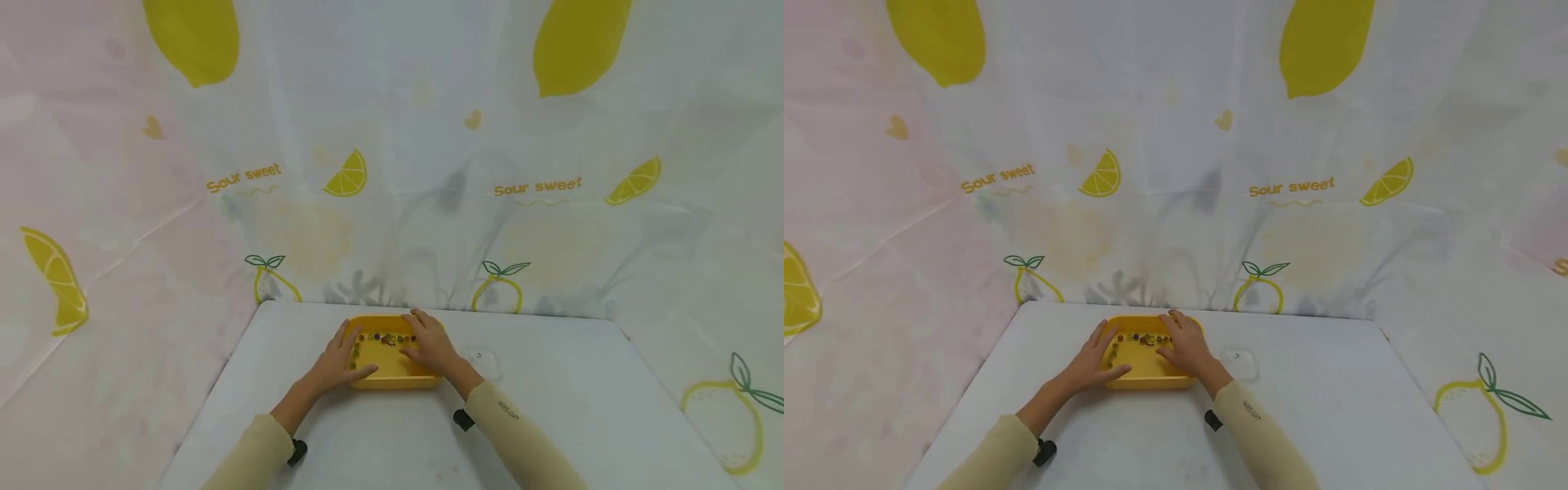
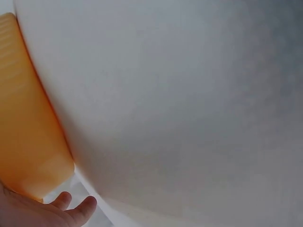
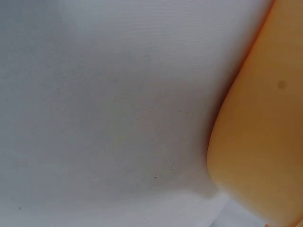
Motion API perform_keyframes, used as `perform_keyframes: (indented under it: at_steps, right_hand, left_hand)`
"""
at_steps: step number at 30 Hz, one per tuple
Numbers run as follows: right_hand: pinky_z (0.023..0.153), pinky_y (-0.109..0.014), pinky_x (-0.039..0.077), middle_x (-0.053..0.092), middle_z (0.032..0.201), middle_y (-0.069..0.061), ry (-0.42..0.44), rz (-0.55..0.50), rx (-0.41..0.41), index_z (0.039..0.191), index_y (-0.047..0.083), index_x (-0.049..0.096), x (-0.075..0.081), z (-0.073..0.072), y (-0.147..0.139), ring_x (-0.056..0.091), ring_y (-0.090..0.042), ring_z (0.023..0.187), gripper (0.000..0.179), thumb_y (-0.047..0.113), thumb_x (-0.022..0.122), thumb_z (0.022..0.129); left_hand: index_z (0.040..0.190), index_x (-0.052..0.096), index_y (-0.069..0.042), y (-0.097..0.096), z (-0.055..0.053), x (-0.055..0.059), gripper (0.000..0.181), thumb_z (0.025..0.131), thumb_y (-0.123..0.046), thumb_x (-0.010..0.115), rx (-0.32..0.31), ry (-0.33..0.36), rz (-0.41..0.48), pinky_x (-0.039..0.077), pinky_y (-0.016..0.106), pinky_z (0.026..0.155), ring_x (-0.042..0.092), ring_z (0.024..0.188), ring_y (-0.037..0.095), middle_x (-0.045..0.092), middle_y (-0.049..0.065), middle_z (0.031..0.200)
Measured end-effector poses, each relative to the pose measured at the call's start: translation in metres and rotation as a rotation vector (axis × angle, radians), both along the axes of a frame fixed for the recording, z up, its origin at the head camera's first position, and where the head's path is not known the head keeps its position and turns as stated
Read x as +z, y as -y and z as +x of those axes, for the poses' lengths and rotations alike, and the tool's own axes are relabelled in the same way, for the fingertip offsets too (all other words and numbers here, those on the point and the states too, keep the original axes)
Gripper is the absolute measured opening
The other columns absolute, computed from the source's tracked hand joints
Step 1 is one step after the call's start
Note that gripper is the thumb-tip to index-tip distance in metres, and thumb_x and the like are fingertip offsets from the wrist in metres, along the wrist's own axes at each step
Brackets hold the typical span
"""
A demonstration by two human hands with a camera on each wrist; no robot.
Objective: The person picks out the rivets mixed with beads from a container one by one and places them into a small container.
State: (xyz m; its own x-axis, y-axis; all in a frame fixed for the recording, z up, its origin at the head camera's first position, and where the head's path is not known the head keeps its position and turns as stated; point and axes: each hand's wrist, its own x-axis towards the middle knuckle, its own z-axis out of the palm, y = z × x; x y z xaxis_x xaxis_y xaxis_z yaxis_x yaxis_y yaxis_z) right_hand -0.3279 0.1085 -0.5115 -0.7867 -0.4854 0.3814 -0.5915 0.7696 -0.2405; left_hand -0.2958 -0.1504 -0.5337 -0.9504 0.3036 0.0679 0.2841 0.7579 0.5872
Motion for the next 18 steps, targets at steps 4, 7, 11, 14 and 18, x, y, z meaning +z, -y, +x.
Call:
perform_keyframes:
  at_steps: [4, 7, 11, 14, 18]
  right_hand:
    - [0.106, -0.054, 0.042, 0.05, 0.142, -0.023, -0.017, -0.008, 0.029, 0.14, 0.006, 0.051, -0.003, -0.003, 0.002, 0.053, -0.04, 0.125, 0.072, 0.03, 0.083, 0.081]
    - [0.104, -0.054, 0.044, 0.054, 0.136, -0.022, -0.034, -0.037, 0.043, 0.135, 0.005, 0.055, -0.005, -0.005, 0.006, 0.055, -0.038, 0.122, 0.067, 0.026, 0.085, 0.078]
    - [0.097, -0.047, 0.049, 0.059, 0.126, -0.017, -0.069, -0.071, 0.036, 0.123, 0.003, 0.063, -0.006, -0.007, 0.012, 0.06, -0.033, 0.112, 0.054, 0.02, 0.086, 0.077]
    - [0.088, -0.041, 0.053, 0.062, 0.115, -0.014, -0.059, -0.091, 0.024, 0.115, 0.003, 0.067, -0.006, -0.006, 0.015, 0.062, -0.028, 0.1, 0.043, 0.017, 0.084, 0.079]
    - [0.081, -0.039, 0.055, 0.067, 0.104, -0.013, 0.09, -0.115, 0.016, 0.11, 0.002, 0.069, -0.007, -0.006, 0.018, 0.065, -0.026, 0.091, 0.03, 0.014, 0.079, 0.084]
  left_hand:
    - [0.159, 0.021, -0.017, 0.0, -0.001, 0.0, 0.1, 0.083, -0.064, 0.067, 0.004, 0.012, -0.015, 0.03, 0.07, 0.108, 0.021, 0.147, 0.048, 0.003, 0.016, 0.167]
    - [0.159, 0.022, -0.017, 0.0, -0.002, 0.001, 0.1, 0.083, -0.065, 0.066, 0.006, 0.015, -0.016, 0.03, 0.069, 0.108, 0.021, 0.147, 0.048, 0.003, 0.016, 0.167]
    - [0.159, 0.022, -0.018, -0.001, -0.001, 0.001, 0.1, 0.082, -0.065, 0.067, 0.006, 0.02, -0.006, 0.031, 0.069, 0.107, 0.023, 0.146, 0.049, 0.003, 0.016, 0.167]
    - [0.159, 0.023, -0.018, 0.0, -0.002, 0.001, 0.1, 0.082, -0.065, 0.068, 0.002, 0.03, 0.002, 0.032, 0.069, 0.107, 0.023, 0.145, 0.05, 0.002, 0.016, 0.167]
    - [0.158, 0.025, -0.017, 0.0, -0.003, -0.001, 0.1, 0.082, -0.064, 0.068, -0.002, 0.032, 0.0, 0.033, 0.068, 0.107, 0.025, 0.145, 0.05, 0.003, 0.017, 0.166]
